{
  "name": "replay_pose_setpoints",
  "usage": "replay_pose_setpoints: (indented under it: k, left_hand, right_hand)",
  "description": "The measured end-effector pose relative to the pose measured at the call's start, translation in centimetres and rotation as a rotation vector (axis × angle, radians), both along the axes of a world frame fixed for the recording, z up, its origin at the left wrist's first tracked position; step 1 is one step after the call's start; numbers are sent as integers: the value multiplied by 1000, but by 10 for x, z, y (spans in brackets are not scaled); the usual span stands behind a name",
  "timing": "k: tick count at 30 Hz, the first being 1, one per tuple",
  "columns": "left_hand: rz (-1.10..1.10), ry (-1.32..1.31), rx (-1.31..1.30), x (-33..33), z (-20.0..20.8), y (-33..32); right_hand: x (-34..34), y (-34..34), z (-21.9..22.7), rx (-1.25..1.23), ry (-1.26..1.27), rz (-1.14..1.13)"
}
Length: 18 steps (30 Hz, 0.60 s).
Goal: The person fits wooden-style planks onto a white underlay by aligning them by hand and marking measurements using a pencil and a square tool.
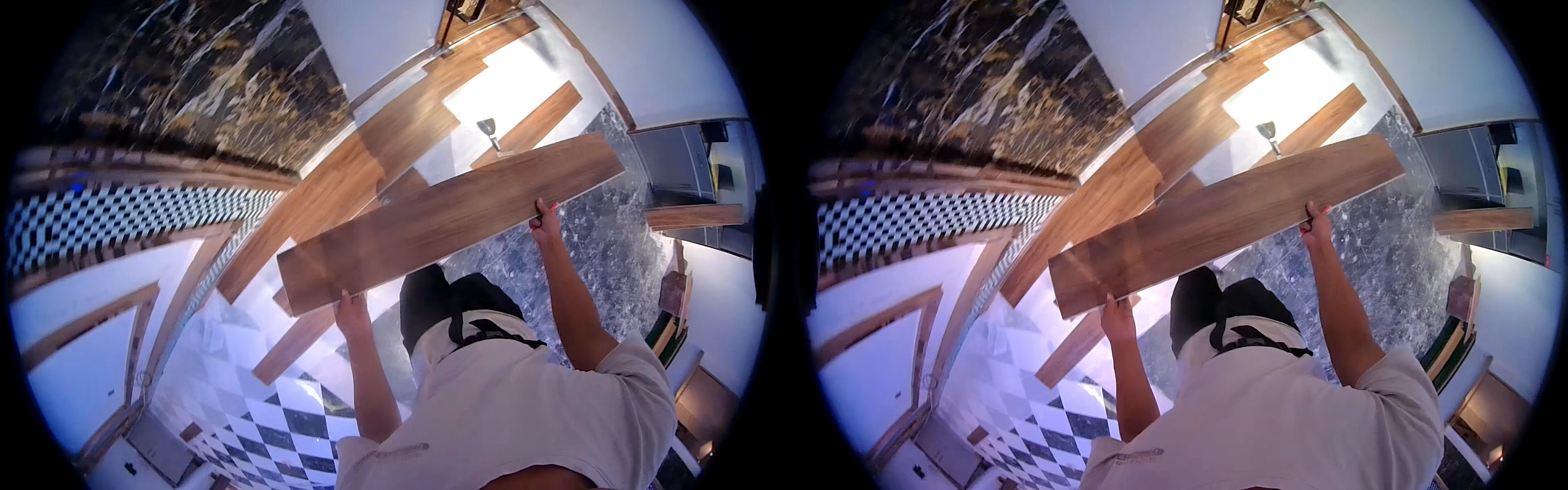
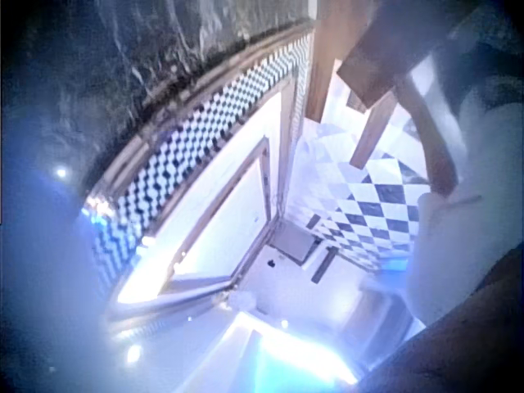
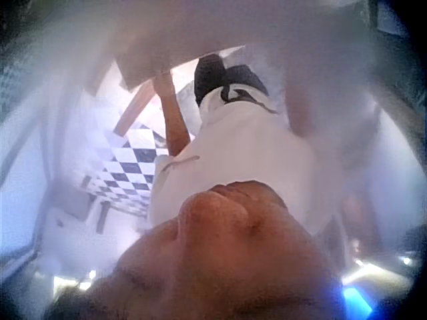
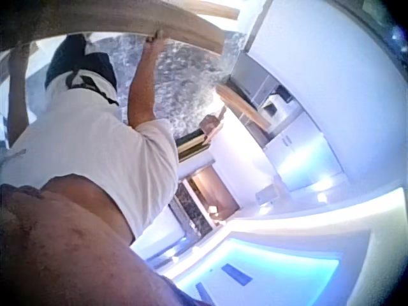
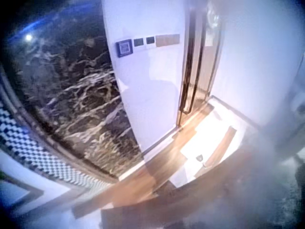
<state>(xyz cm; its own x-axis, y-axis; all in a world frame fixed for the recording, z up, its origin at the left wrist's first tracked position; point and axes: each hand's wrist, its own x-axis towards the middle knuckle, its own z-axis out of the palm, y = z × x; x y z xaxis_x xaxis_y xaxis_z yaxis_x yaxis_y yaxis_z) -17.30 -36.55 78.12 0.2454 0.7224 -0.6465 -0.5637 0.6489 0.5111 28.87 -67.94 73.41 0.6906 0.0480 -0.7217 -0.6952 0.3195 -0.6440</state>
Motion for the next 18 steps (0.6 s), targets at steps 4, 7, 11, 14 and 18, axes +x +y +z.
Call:
replay_pose_setpoints:
  k: [4,7,11,14,18]
  left_hand:
    - [49,-5,-22,30,-76,41]
    - [11,139,-171,87,-124,86]
    - [2,277,-306,123,-215,141]
    - [-22,191,-199,130,-333,175]
    - [-50,259,-149,155,-474,225]
  right_hand:
    - [86,57,-38,-25,30,19]
    - [147,99,-85,-73,26,106]
    - [194,198,-153,-133,57,118]
    - [242,253,-248,-83,63,275]
    - [282,329,-401,65,93,375]
